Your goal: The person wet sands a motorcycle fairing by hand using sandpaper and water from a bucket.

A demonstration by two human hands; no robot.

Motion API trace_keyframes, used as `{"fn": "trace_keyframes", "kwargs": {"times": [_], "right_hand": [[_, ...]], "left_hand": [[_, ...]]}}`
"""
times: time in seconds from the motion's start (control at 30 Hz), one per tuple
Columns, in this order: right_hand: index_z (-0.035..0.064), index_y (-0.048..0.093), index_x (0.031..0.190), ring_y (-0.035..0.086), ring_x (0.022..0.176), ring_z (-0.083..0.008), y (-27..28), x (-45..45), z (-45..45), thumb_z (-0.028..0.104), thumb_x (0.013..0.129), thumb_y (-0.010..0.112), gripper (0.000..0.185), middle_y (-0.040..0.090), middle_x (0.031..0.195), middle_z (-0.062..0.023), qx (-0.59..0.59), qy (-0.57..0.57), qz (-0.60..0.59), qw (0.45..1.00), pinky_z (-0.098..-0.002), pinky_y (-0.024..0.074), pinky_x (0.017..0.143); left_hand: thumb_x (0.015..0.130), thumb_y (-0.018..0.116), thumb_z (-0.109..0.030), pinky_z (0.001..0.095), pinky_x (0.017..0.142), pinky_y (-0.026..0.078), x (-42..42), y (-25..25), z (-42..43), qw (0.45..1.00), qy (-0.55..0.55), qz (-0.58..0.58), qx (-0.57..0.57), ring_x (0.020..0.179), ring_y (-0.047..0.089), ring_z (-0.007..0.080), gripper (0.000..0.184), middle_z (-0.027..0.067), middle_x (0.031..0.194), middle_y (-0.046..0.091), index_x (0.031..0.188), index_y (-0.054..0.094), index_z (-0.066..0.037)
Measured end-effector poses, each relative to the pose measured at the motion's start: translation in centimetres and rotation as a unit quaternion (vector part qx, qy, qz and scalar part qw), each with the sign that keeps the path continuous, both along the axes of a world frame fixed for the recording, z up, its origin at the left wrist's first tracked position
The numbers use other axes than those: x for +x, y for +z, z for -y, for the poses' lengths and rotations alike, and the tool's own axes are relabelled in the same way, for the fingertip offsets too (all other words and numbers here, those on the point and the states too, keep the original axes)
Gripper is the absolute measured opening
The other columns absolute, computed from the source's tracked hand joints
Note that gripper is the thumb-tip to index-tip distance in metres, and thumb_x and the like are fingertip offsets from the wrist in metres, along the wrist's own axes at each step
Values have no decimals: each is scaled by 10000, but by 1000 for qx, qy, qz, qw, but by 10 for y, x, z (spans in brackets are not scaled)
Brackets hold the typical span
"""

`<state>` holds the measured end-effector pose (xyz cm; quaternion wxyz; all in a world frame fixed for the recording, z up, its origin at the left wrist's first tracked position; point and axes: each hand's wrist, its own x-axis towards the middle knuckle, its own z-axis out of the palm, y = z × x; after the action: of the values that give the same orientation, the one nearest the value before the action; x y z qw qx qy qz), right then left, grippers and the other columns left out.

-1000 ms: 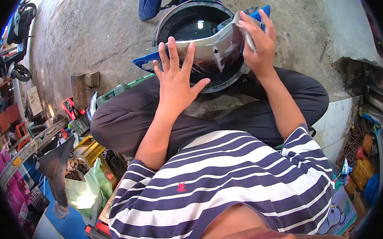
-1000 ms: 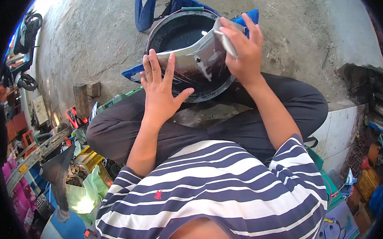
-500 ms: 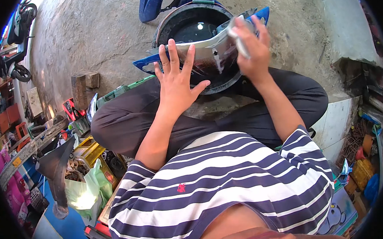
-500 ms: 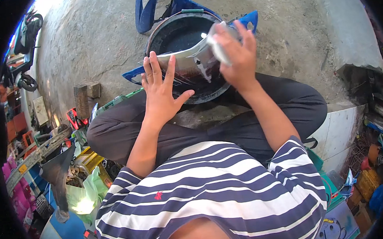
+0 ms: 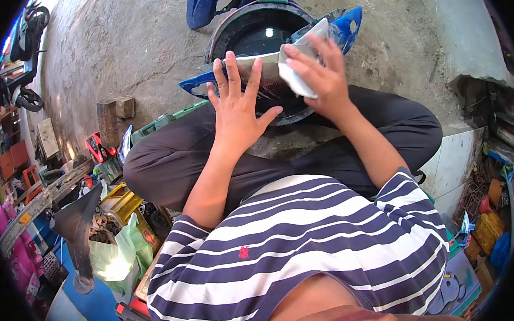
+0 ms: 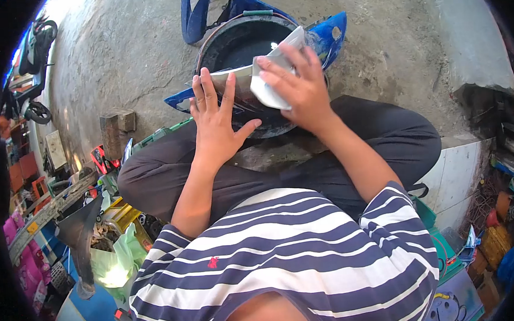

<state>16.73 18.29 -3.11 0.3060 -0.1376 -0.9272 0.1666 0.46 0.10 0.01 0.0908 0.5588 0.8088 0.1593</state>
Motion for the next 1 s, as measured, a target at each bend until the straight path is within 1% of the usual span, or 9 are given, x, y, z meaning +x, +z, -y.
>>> {"fn": "trace_keyframes", "kwargs": {"times": [0.13, 0.23, 0.37, 0.47, 0.57, 0.67, 0.77, 0.87, 1.0], "right_hand": [[180, 722, 1300, 491, 1521, -394, -10, 2, -51, -7, 763, 758, 570, 705, 1509, 12, 12, -100, -75, 992, -571, 312, 1246], [179, 717, 1308, 488, 1523, -393, -8, 1, -34, -16, 760, 757, 583, 702, 1512, 4, -15, -81, -73, 994, -579, 314, 1248], [190, 714, 1308, 475, 1545, -363, -6, -1, 0, 81, 694, 867, 642, 686, 1533, 23, 0, -2, -10, 1000, -586, 296, 1266], [177, 721, 1281, 502, 1518, -370, 1, 3, -30, 25, 742, 818, 568, 722, 1480, 19, -14, -64, -35, 997, -571, 252, 1275], [168, 714, 1314, 510, 1504, -387, -12, 7, -54, 6, 741, 800, 602, 717, 1487, 3, 33, -116, -60, 991, -586, 295, 1245], [171, 715, 1311, 492, 1522, -381, -7, 1, -14, 38, 699, 846, 639, 679, 1537, 6, -30, -43, -46, 998, -633, 328, 1241], [193, 720, 1303, 464, 1549, -369, -3, 0, -3, 64, 695, 861, 638, 681, 1534, 29, -14, 20, -12, 1000, -622, 315, 1257], [181, 712, 1296, 467, 1542, -387, -9, 4, -43, -9, 720, 801, 613, 699, 1511, 22, -13, -63, -54, 996, -608, 281, 1262], [176, 705, 1296, 465, 1540, -403, -6, 0, -28, -15, 705, 807, 629, 696, 1515, 15, -15, -67, -47, 997, -624, 315, 1243]], "left_hand": [[810, 910, -510, 808, 1171, 262, -2, 1, 1, 1000, -5, 0, 8, 1649, 74, 555, 1129, 266, 1817, 11, 1740, 315, -274], [819, 907, -517, 781, 1189, 259, 0, 1, 1, 1000, -1, -8, -6, 1654, 77, 551, 1172, 285, 1816, -8, 1757, 256, -252], [824, 904, -519, 780, 1190, 259, 0, 0, 1, 1000, 0, -8, -6, 1654, 79, 548, 1164, 280, 1817, -3, 1756, 259, -257], [807, 915, -501, 813, 1167, 263, -1, 0, 1, 1000, 0, 1, 8, 1650, 76, 550, 1115, 256, 1819, 20, 1733, 334, -277], [823, 907, -509, 782, 1189, 255, -1, 4, 1, 1000, -3, -7, -7, 1653, 77, 550, 1155, 281, 1816, 5, 1752, 270, -252], [828, 904, -506, 782, 1191, 251, 1, 1, 1, 1000, 2, -2, -3, 1654, 73, 550, 1148, 282, 1815, 4, 1751, 273, -245], [827, 906, -503, 784, 1190, 251, 0, 1, 0, 1000, 0, -5, -10, 1654, 68, 554, 1150, 285, 1814, 1, 1751, 274, -237], [824, 908, -503, 781, 1192, 251, -1, 3, 1, 1000, -5, -6, -7, 1653, 72, 556, 1156, 288, 1813, 5, 1752, 273, -236], [829, 901, -514, 776, 1195, 253, 0, 2, 0, 1000, 0, -6, -6, 1652, 83, 555, 1151, 289, 1813, 11, 1753, 272, -238]]}}
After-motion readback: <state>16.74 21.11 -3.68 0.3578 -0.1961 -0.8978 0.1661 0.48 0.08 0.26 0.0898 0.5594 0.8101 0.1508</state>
